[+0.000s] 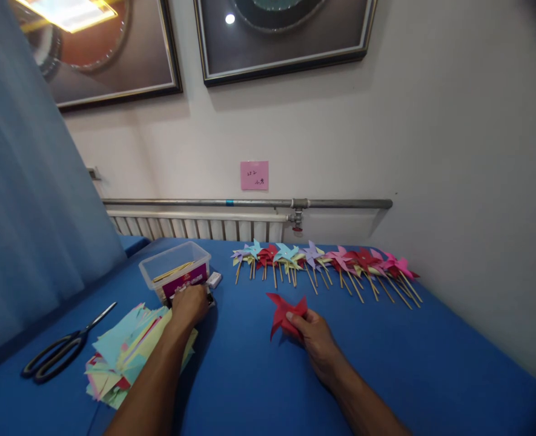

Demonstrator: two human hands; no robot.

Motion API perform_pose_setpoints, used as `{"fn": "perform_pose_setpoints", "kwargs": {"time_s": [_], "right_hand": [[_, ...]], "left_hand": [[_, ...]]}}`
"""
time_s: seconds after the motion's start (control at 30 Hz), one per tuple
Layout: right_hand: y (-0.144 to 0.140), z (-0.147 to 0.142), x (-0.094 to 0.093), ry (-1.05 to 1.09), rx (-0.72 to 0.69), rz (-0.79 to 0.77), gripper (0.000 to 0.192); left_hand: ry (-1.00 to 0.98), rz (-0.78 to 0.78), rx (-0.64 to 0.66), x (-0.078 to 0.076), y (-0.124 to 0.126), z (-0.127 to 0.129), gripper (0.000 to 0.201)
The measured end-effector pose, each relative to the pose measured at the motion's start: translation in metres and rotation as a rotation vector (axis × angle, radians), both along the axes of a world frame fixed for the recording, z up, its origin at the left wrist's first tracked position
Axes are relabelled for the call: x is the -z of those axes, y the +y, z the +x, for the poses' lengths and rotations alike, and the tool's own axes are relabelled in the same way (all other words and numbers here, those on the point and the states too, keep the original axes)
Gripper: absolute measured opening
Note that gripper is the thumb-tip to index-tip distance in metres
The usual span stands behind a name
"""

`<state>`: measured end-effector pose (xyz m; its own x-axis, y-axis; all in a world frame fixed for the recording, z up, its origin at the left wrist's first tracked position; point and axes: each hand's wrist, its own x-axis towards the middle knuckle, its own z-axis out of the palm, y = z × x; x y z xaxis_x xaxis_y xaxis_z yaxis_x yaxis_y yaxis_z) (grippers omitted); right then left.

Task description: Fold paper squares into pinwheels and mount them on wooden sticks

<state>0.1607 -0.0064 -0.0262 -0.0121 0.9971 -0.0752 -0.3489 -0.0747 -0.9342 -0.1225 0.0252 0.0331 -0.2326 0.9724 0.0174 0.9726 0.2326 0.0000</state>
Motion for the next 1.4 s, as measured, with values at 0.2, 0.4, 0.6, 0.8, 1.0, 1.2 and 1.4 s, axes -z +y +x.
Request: {"fn": "perform_pose_setpoints", "kwargs": {"time_s": [0.2, 0.4, 0.6, 0.8, 1.0, 1.2, 1.4], "right_hand": [[0.002, 0.001, 0.001, -0.01, -0.008, 0.005, 0.027], [0.003, 0.001, 0.003, -0.01, -0.001, -0.008, 0.026], [0.002, 0.001, 0.002, -0.012, 0.01, -0.016, 0.025], [0.002, -0.002, -0.001, 0.01, 0.055, -0.02, 0.025], [0.004, -0.006, 0.003, -0.009, 0.059, 0.028, 0.03], [-0.002, -0.012, 0.001, -0.043, 0.097, 0.053, 0.03], [-0.009, -0.019, -0.002, -0.022, 0.093, 0.055, 0.028]], "left_hand": [[-0.018, 0.022, 0.086, 0.003, 0.0, 0.001, 0.031], [0.03, 0.035, 0.103, 0.004, -0.001, 0.002, 0.033], [-0.117, 0.119, 0.092, 0.001, -0.002, 0.002, 0.029], [-0.653, 0.253, 0.256, -0.002, -0.005, 0.024, 0.016], [-1.103, 0.316, 0.576, 0.007, -0.037, 0.096, 0.012], [-1.203, 0.383, 0.542, 0.021, -0.047, 0.121, 0.011], [-1.394, 0.345, 0.355, 0.029, -0.042, 0.125, 0.01]]}}
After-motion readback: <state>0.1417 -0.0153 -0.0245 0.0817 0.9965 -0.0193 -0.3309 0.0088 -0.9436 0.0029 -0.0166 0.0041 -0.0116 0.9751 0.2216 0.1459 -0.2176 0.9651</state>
